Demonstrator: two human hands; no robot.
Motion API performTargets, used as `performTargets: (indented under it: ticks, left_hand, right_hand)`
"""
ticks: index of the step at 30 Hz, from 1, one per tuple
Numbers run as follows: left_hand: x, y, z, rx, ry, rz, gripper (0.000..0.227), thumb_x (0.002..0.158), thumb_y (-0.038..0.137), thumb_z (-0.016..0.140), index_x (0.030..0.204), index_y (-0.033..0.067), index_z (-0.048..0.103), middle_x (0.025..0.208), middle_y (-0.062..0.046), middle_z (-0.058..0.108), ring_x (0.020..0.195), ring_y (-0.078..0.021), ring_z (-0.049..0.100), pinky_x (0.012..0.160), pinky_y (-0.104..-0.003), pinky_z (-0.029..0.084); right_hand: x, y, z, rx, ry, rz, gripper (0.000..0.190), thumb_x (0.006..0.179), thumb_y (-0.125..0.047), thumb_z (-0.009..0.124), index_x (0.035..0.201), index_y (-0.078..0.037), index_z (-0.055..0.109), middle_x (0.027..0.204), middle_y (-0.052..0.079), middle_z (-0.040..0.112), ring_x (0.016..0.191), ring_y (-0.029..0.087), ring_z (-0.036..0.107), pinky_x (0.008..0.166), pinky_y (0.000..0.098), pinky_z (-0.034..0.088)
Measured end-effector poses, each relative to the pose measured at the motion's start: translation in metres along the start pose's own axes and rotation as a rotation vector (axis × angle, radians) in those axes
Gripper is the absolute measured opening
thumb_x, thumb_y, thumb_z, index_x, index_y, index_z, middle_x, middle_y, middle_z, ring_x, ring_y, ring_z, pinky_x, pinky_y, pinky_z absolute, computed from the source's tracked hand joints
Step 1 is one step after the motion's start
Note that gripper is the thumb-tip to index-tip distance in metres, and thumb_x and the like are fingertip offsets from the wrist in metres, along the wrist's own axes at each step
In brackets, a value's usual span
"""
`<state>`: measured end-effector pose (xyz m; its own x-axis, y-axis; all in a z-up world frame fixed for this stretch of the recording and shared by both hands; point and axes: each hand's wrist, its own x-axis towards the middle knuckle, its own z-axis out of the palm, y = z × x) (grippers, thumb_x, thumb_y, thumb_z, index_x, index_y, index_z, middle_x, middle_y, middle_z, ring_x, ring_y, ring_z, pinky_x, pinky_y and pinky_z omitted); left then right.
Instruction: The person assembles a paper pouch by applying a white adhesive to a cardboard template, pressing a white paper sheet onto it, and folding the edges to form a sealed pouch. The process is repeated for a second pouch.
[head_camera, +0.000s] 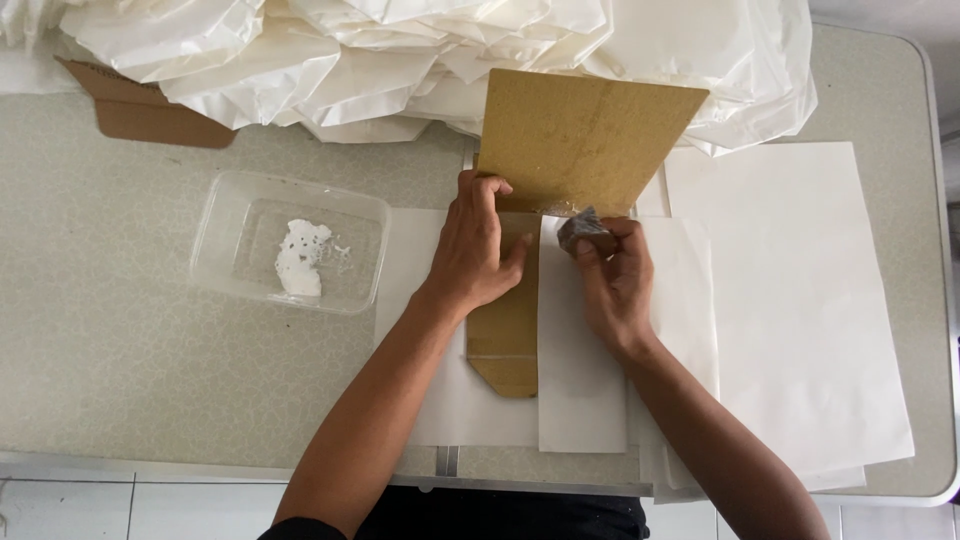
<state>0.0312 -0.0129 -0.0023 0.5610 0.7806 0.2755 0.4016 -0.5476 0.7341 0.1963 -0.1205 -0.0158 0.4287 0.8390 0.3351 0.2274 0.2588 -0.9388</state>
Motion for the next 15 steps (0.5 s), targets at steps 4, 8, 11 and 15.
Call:
performTargets:
  ticks: [4,8,11,15]
  left_hand:
    - [0.0,0.002,0.0,0.039,-0.021,0.013,0.081,0.07,0.03,0.091,0.125,0.0083,0.036,0.124,-0.021,0.043,0.118,-0.042,0.059,0.106,-0.052,0.046]
    - [-0.004,0.0,0.009,0.09,0.003,0.036,0.094,0.061,0.034,0.097,0.124,0.0068,0.034,0.137,-0.035,0.038,0.126,-0.0513,0.053,0.11,-0.057,0.043]
    - [-0.004,0.002,0.008,0.114,0.007,0.037,0.098,0.057,0.033,0.099,0.124,0.0078,0.033,0.141,-0.038,0.035,0.128,-0.0521,0.052,0.111,-0.057,0.041]
    - [-0.004,-0.003,0.013,0.105,-0.008,0.024,0.099,0.057,0.032,0.1,0.124,0.0089,0.032,0.144,-0.039,0.032,0.131,-0.0516,0.051,0.113,-0.057,0.04]
  right_hand:
    - [0.003,-0.007,0.0,0.058,-0.029,0.026,0.021,0.102,0.004,0.055,0.122,0.005,0.048,0.1,0.012,0.057,0.095,0.023,0.068,0.084,0.0376,0.058]
    - [0.0,0.005,-0.006,0.052,-0.044,0.019,0.022,0.1,0.007,0.059,0.12,0.004,0.05,0.096,0.011,0.058,0.092,0.021,0.069,0.082,0.0356,0.056]
    - [0.001,0.01,-0.008,0.019,-0.05,0.001,0.018,0.095,0.009,0.067,0.111,0.005,0.059,0.093,0.013,0.061,0.09,0.021,0.068,0.079,0.0337,0.054]
    - [0.012,-0.027,-0.005,-0.309,-0.047,-0.072,0.026,0.087,0.012,0.074,0.109,-0.002,0.078,0.088,0.014,0.058,0.088,0.026,0.069,0.077,0.0363,0.062]
